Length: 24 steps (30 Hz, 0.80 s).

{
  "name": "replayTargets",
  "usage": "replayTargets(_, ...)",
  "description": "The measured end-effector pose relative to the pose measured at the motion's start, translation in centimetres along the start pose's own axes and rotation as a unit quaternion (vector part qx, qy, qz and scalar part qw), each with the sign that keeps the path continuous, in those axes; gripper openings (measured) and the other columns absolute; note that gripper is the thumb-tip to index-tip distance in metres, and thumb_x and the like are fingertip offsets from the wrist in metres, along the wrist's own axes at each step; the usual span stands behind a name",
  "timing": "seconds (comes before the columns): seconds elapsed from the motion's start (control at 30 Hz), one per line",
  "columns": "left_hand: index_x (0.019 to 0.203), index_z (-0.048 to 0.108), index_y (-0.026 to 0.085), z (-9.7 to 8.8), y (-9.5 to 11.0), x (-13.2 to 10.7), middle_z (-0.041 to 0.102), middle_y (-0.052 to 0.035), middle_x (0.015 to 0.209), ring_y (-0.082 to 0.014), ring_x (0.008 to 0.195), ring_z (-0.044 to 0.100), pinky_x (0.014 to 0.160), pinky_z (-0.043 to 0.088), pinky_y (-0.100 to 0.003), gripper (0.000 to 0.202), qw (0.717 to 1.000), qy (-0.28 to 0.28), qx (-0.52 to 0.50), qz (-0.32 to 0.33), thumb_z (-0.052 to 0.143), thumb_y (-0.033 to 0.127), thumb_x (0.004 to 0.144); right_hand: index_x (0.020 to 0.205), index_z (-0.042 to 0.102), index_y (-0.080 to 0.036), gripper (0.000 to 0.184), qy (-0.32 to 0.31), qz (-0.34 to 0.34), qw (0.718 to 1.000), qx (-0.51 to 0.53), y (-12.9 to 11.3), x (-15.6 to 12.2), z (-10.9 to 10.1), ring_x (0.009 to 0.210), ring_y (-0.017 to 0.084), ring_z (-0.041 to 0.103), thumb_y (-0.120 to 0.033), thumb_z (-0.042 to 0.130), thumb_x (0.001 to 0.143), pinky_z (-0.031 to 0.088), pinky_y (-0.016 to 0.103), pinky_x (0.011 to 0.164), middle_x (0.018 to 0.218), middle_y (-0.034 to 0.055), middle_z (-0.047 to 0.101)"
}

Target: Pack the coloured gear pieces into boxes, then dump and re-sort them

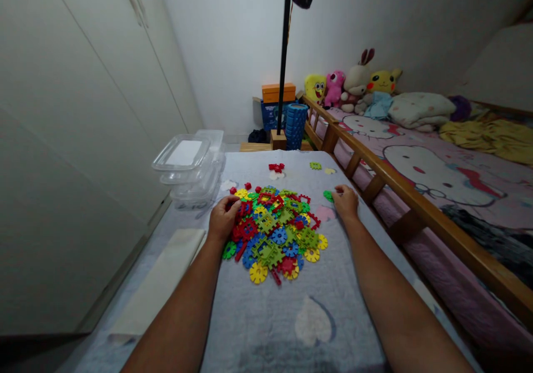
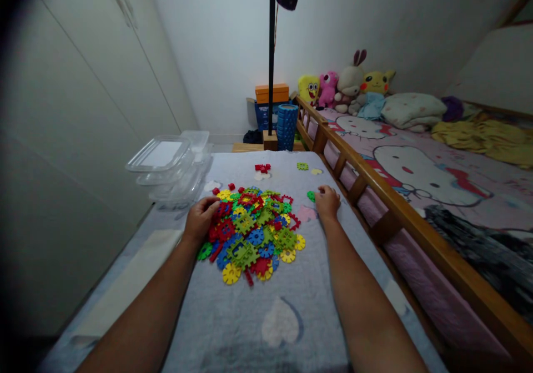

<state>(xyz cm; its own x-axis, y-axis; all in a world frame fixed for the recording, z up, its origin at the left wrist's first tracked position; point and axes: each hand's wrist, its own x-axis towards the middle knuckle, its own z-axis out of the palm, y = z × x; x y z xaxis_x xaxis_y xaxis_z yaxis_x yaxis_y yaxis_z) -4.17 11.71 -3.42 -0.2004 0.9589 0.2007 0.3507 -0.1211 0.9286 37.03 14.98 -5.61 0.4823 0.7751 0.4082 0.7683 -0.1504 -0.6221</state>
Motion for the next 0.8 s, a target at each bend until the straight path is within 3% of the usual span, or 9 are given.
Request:
replayTargets(0.17,0.097,0.073,0.018,0.1,0.1,-0.1,0.073,-0.0047,0.092,-0.0216,0.084,0.066,0.082,0.051,-0.034,0.040,1.000,0.001,-0.001,0.000,0.063,0.051,0.077,0.114,0.072,-0.018,0.042,-0.034,-0.065,0.995,-0.061,0.4,-0.7,-0.7,0.100,0.028,0.060,-0.033,0.062,0.076,0.045,0.041,0.093,0.107,0.0134,0.067)
replayTargets(0.33,0.094,0.073,0.018,0.0,0.0,-0.1,0.073,-0.0043,0.090,-0.0215,0.084,0.066,0.083,0.052,-0.033,0.037,1.000,0.001,-0.003,0.004,0.064,0.049,0.078,0.100,0.077,-0.021,0.027,-0.088,-0.092,0.988,-0.085,0.2,-1.0,-0.5,0.096,0.027,0.061,-0.025,0.063,0.077,0.045,0.039,0.092,0.099,0.0110,0.068)
replayTargets(0.8,0.096,0.072,0.018,0.2,-0.7,0.2,0.072,-0.0042,0.089,-0.0212,0.083,0.065,0.082,0.051,-0.033,0.038,1.000,-0.003,-0.014,0.005,0.064,0.049,0.077,0.095,0.076,-0.017,0.027,-0.061,-0.067,0.995,-0.037,-2.9,1.4,2.5,0.096,0.026,0.061,-0.017,0.056,0.076,0.048,0.039,0.093,0.096,0.0111,0.066)
